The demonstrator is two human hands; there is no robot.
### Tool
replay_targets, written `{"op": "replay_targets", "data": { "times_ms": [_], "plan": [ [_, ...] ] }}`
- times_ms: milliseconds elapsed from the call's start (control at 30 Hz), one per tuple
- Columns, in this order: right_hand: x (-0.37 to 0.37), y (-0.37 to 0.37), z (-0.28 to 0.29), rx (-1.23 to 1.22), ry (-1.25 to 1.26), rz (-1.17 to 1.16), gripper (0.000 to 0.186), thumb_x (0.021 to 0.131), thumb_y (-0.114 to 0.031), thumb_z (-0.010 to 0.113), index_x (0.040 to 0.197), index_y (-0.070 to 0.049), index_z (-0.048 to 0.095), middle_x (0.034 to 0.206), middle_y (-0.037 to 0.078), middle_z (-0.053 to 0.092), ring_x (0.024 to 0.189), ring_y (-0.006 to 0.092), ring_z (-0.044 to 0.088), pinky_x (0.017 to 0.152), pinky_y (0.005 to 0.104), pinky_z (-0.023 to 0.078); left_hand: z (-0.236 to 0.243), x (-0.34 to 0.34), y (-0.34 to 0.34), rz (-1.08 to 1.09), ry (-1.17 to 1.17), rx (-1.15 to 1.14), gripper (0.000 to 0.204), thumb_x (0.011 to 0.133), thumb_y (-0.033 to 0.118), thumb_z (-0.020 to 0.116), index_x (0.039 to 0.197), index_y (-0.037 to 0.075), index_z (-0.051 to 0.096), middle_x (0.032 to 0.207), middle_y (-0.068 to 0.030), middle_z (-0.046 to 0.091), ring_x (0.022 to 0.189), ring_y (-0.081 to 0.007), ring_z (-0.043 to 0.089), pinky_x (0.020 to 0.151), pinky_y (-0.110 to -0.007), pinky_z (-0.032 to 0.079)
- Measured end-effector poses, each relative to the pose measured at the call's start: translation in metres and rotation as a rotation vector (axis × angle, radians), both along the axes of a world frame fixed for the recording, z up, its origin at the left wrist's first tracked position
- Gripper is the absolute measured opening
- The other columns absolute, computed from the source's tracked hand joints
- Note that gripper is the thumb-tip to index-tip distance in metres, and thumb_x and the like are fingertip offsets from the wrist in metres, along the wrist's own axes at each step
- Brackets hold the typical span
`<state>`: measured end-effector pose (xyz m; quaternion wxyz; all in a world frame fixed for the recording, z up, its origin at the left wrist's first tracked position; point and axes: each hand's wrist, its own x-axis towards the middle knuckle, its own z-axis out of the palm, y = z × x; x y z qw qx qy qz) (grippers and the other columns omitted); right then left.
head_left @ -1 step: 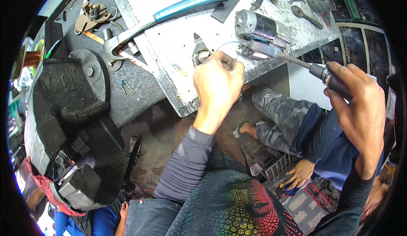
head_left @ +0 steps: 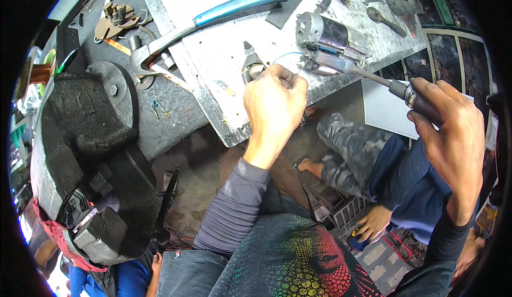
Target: The person works on a mechanical assembly at a cluttered workbench, using pliers to strip wire insulation and a soldering iron to join wires. They handle various small metal components, including gears and cylindrical parts, and use a hammer to tap a component into place.
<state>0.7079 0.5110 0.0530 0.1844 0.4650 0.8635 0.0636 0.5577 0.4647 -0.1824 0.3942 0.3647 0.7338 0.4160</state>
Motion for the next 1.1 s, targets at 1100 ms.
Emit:
{"op": "replay_targets", "data": {
  "times_ms": [1100],
  "plan": [
    [0.037,-0.014,0.025,0.034,0.139,-0.183,0.047,0.069,0.003,0.080,0.115,0.000,0.072,0.090,0.017,0.067,0.082,0.0343,0.066,0.076,0.0401,0.051,-0.004,0.002,-0.012,0.110,-0.899,-0.007,0.020,0.093,0.011,0.065,0.096,-0.009,0.069,0.067,-0.0071,0.066,0.052,-0.0102,0.058,0.048,-0.026,0.042]
  ]
}}
